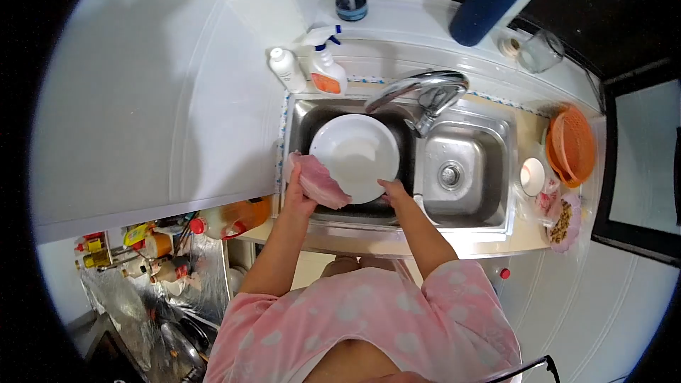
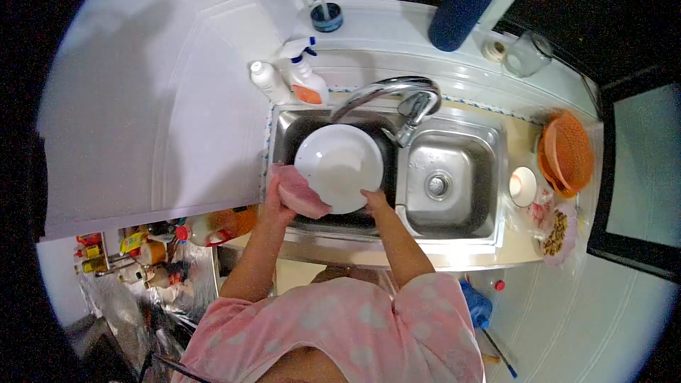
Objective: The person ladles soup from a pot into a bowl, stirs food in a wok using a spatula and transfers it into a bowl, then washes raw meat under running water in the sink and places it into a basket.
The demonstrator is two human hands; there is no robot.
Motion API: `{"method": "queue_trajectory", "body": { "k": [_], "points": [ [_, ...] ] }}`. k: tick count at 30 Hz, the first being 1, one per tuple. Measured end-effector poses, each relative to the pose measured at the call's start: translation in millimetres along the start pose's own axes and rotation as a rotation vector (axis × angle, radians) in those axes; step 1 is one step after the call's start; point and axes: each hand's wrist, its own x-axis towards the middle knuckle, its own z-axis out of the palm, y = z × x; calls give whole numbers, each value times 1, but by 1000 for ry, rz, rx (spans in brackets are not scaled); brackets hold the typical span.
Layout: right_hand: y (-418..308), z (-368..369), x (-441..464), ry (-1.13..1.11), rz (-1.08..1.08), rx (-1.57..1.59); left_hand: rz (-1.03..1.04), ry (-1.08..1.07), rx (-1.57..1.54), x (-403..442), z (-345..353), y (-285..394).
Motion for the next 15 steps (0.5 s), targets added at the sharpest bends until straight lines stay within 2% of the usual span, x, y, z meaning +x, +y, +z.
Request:
{"method": "queue_trajectory", "body": {
  "k": [1,2,4,6,8,10,13,15],
  "points": [
    [1,3,2,148,-9,-34,-10,-14,-8,-2,4,-2],
    [2,-2,1,122,-157,-110,-22,-28,-16,-2,6,-3],
    [-8,-2,-17,417,-609,-642,-47,-79,-2,6,1,-5],
    [-54,-10,-61,333,-980,-484,-68,-100,3,9,0,-11],
    [-112,-11,-112,501,-1245,-562,-41,-98,42,5,13,-16],
    [-149,-13,-120,627,-1409,-535,-34,-23,45,5,17,-22],
    [-179,-16,-100,554,-1486,-458,-80,-54,57,12,13,-29],
    [-183,-20,-78,397,-1278,-475,-103,-86,38,10,19,-32]
  ]
}}
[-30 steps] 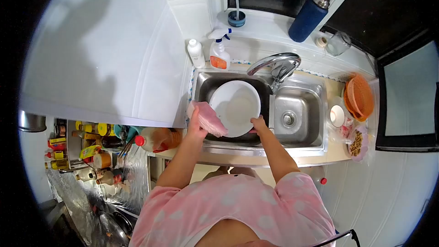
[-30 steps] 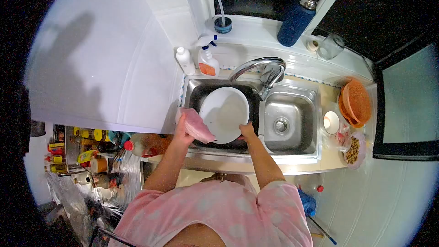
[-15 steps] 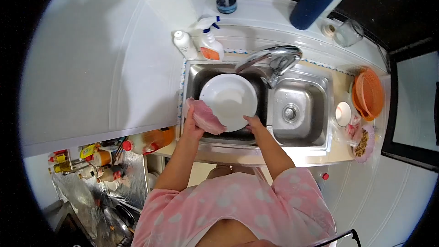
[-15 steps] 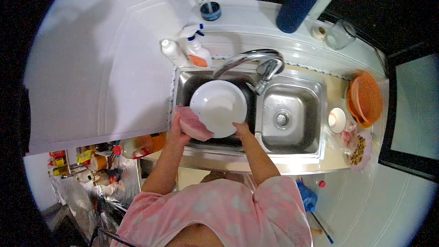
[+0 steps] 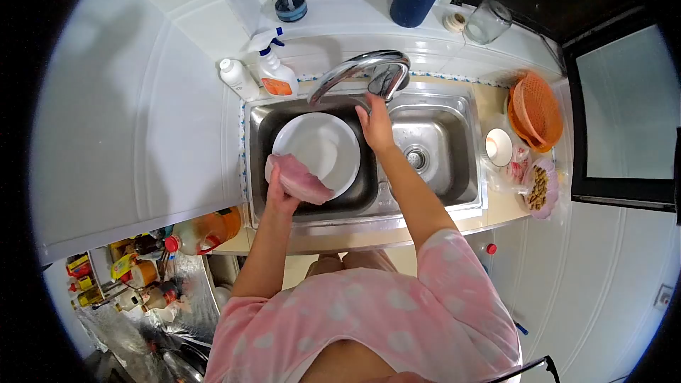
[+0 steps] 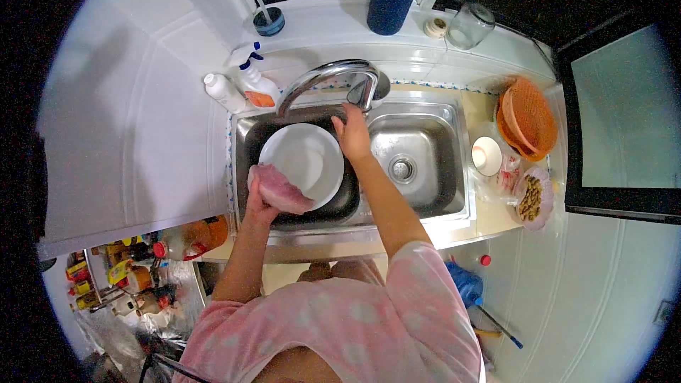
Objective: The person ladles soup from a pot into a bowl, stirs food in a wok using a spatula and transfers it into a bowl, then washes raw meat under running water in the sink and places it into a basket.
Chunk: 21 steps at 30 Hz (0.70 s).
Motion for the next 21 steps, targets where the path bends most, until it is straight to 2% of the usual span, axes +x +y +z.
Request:
{"method": "queue_trajectory", "body": {
  "k": [1,2,5,11,14,21],
  "points": [
    [14,6,1,-90,89,32,-12,-14,-10,-1,3,-2],
    [37,16,0,-100,-126,-171,-16,-29,-8,2,1,-4],
    [39,19,-3,-119,-112,-217,-12,-38,22,8,-4,-7],
    [34,24,-4,-86,-31,-208,-39,2,44,16,-4,-8],
    [43,29,-5,-23,-96,-220,-64,7,17,18,-1,-8],
    [42,24,-5,-41,-123,-201,-42,29,16,24,-3,-3]
  ]
}}
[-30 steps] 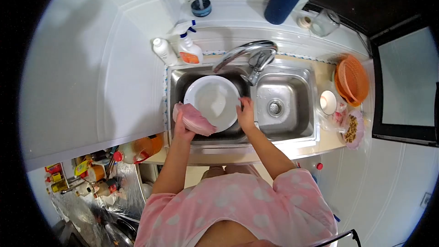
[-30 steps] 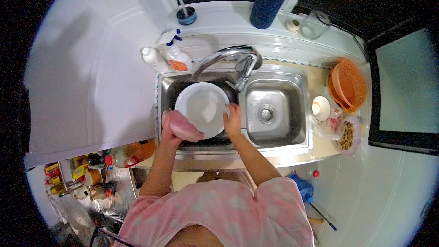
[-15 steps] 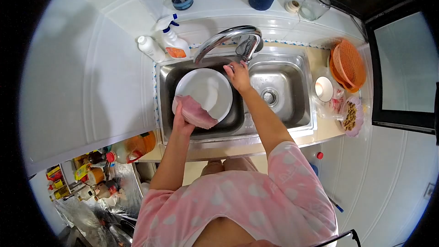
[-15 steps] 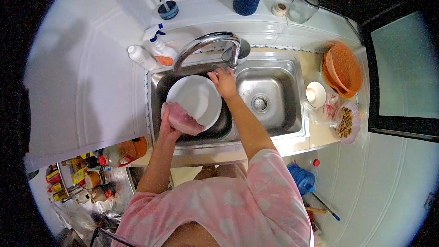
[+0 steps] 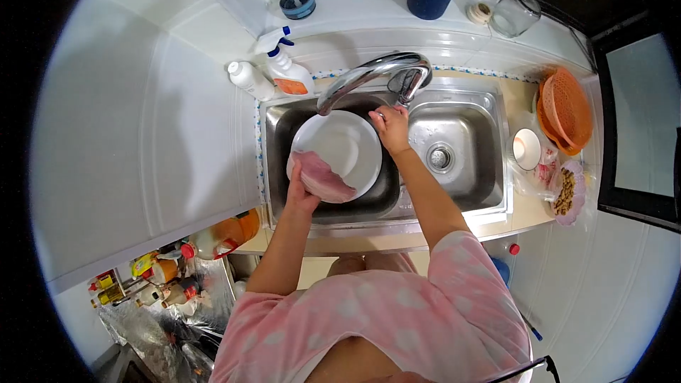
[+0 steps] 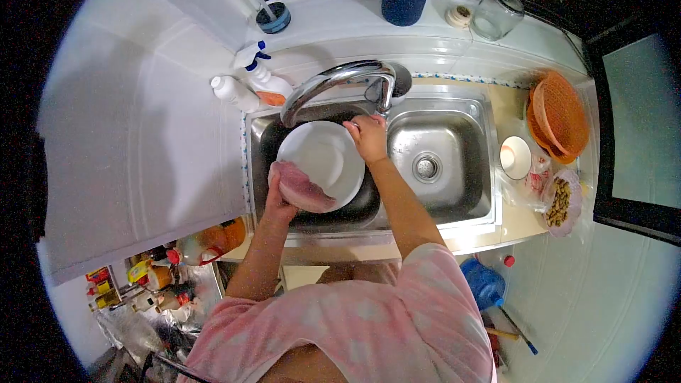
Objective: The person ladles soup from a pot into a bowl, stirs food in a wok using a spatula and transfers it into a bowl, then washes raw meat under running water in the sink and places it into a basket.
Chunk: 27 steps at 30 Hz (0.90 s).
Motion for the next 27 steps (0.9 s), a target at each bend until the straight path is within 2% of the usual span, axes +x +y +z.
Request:
{"method": "queue_trajectory", "body": {
  "k": [6,27],
  "points": [
    [3,-2,-2,-15,-49,4,53,11,-12,1,5,1],
    [10,-8,-4,-127,-92,38,-8,34,-32,1,-3,-5]
  ]
}}
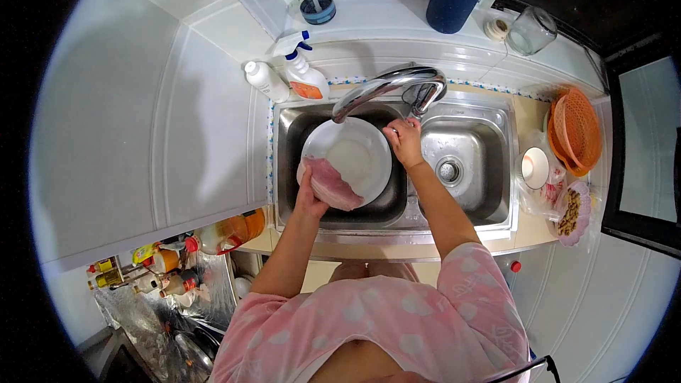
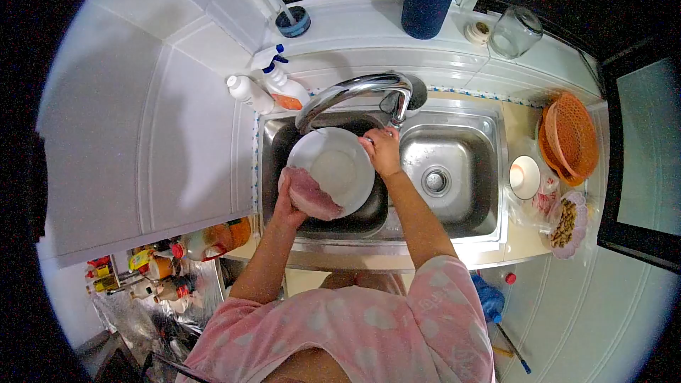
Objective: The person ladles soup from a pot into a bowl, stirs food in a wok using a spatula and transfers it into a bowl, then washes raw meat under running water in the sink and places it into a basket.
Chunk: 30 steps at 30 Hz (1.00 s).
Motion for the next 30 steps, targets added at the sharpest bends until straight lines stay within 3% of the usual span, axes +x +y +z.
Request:
{"method": "queue_trajectory", "body": {
  "k": [5,10,13,14,17,20,23,24,27,28,30],
  "points": [
    [1,0,0,4,-9,6,13,65,-7,-5,4,-3],
    [-11,-12,5,-48,26,100,-17,-19,-34,-1,-6,-2],
    [-54,-28,25,37,-4,242,10,-79,-31,0,-2,-3],
    [-64,-30,32,-54,9,331,25,-96,-27,-1,3,-4],
    [-107,-22,41,-35,212,764,12,-138,14,8,6,-5],
    [-139,-43,55,-242,137,883,21,-101,101,10,17,-5],
    [-149,-55,46,-300,186,1001,-34,-197,13,35,18,-9],
    [-150,-59,40,-309,210,1012,145,-270,222,9,43,-12],
    [-149,-71,18,-324,314,1056,-35,-423,22,38,40,-16],
    [-145,-74,11,-330,342,1062,-85,-640,-7,48,38,-16],
    [-148,-80,1,-340,409,1086,-53,-579,-20,56,40,-25]
  ]
}}
